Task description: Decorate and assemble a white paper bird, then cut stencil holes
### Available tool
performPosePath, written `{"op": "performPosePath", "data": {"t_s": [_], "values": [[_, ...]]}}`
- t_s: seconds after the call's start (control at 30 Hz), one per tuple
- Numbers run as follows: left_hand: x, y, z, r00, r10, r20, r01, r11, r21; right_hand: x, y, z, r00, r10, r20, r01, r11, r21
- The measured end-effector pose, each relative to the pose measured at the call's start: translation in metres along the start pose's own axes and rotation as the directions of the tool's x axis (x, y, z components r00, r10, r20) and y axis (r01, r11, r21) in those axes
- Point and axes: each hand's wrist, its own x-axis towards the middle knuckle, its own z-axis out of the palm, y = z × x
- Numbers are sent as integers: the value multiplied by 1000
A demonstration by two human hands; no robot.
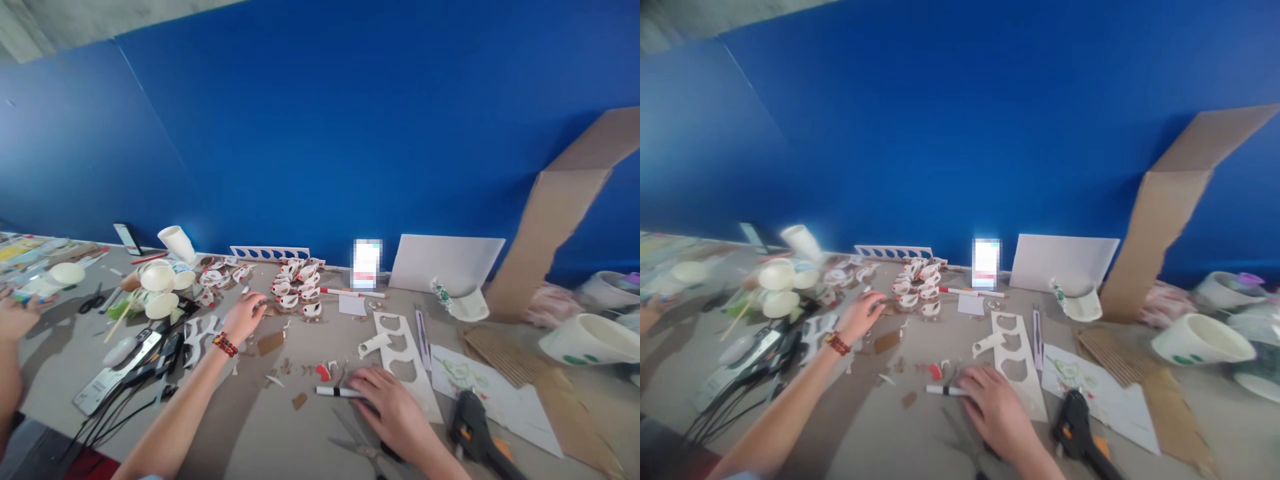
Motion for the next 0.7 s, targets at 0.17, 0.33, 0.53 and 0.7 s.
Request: {"op": "performPosePath", "data": {"t_s": [0.17,0.33,0.53,0.7], "values": [[-5,6,5,997,28,70,-32,998,59,-1,0,0,1000,-5,-9,5,1000,7],[-36,19,-3,986,68,151,-74,996,39,1,1,1,1000,-7,-3,7,1000,5],[-56,32,-18,953,76,293,-38,990,-134,1,1,0,1000,-4,7,4,1000,7],[-31,6,-34,985,-31,169,55,988,-141,1,1,0,1000,-7,7,7,1000,9]]}}
